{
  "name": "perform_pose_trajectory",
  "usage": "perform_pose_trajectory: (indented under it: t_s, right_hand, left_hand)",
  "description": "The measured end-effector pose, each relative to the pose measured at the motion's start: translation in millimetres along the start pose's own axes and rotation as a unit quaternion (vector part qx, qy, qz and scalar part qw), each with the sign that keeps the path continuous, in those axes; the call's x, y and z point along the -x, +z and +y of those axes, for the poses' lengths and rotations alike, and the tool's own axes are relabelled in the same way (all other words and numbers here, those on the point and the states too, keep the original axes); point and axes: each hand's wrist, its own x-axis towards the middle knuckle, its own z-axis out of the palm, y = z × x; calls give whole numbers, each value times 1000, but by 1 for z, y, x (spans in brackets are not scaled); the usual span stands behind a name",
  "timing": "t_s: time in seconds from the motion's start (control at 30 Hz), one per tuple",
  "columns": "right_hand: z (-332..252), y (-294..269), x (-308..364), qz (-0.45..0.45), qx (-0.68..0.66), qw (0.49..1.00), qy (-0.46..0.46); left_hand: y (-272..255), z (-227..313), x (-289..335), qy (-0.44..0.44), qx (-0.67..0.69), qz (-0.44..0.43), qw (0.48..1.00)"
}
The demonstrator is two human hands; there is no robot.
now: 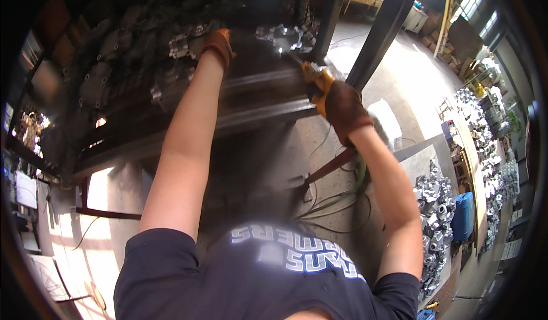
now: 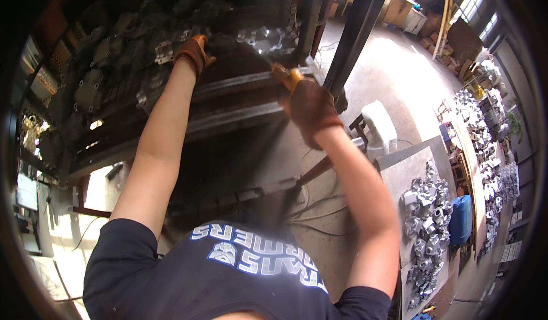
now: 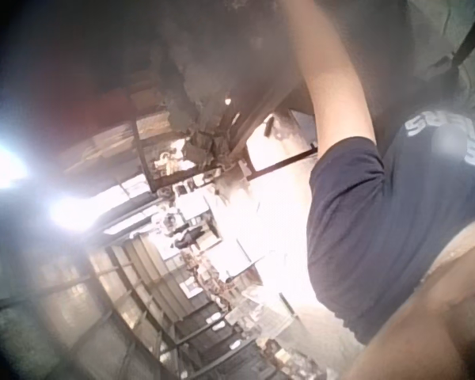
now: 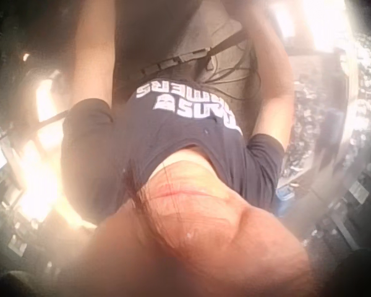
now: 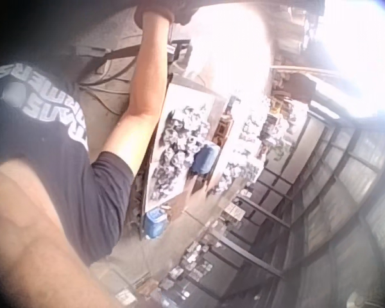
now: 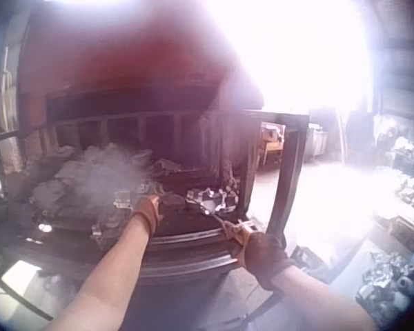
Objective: The person picks up metal castings from a rack and a table, using a high-pressure air nozzle to blow dust and debris off the interior and exterior surfaces before placing them in a pile on a metal table.
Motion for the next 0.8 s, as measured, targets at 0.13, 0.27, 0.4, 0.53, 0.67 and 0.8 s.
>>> perform_pose_trajectory:
  t_s: [0.13, 0.27, 0.4, 0.53, 0.67, 0.8]
  right_hand:
    - [-42, -37, -11, 68, -157, 984, -40]
    - [-24, -23, -22, -43, -211, 976, -29]
    - [-12, -11, -38, 58, -388, 914, -101]
    - [-24, -6, -50, -66, -202, 977, -22]
    - [4, 37, -75, -63, -344, 936, -25]
    - [-28, -2, -60, -44, -246, 967, 45]
  left_hand:
    - [28, -31, 43, -88, 240, 129, 958]
    - [66, -34, 128, 34, 273, 276, 921]
    - [86, -34, 178, 71, 163, 338, 924]
    - [89, -24, 192, 61, 111, 368, 921]
    - [86, -16, 193, 27, 111, 354, 928]
    - [95, -19, 193, 28, 101, 361, 927]
